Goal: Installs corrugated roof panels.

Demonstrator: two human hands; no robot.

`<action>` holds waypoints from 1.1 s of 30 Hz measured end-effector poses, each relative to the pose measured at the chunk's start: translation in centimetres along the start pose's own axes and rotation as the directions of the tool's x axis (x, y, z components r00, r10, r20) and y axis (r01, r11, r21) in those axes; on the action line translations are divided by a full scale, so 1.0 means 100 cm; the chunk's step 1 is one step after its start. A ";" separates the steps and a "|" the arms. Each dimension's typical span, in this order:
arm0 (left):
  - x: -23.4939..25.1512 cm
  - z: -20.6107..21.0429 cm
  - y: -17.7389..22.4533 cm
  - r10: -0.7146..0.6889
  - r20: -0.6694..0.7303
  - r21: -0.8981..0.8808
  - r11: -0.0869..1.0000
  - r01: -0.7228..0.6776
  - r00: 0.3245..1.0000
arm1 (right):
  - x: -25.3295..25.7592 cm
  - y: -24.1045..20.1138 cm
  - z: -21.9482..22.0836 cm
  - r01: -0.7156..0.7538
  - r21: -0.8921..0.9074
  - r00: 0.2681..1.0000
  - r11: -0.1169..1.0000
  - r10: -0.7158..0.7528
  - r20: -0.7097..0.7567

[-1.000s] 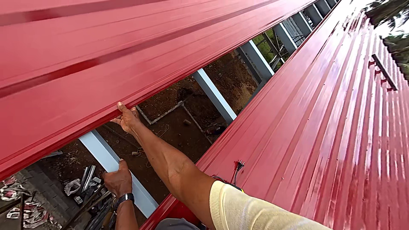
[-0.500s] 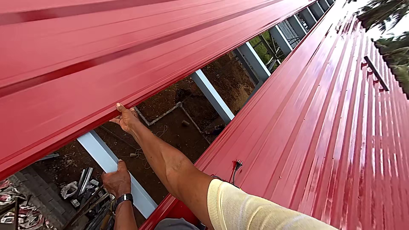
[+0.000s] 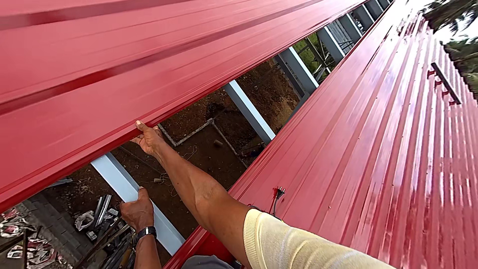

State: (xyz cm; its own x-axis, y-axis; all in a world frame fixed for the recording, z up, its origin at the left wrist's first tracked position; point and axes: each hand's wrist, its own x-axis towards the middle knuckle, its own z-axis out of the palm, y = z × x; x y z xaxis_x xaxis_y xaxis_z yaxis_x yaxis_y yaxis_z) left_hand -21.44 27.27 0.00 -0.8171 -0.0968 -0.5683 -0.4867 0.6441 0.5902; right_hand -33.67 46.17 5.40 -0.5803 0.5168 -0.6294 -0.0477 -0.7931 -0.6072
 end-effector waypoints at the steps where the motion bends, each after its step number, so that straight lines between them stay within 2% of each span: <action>1: 0.000 0.000 0.000 -0.004 -0.001 0.005 1.000 0.004 1.000 | -0.002 -0.001 0.000 -0.004 -0.014 1.000 1.000 0.004 0.006; 16: -0.002 0.000 0.000 -0.007 -0.005 0.005 1.000 0.007 1.000 | 0.005 0.000 0.000 0.013 0.060 1.000 0.998 -0.012 -0.004; 33: -0.003 -0.001 0.001 0.005 -0.011 0.005 1.000 -0.005 1.000 | 0.004 -0.002 0.002 0.006 0.040 1.000 0.999 -0.005 -0.021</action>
State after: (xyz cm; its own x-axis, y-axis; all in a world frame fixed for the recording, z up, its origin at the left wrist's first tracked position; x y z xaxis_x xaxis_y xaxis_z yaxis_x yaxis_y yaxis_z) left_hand -21.29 27.27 0.30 -0.8228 -0.1023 -0.5591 -0.4814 0.6483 0.5899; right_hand -34.06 46.45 5.34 -0.5631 0.5272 -0.6364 -0.0833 -0.8024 -0.5910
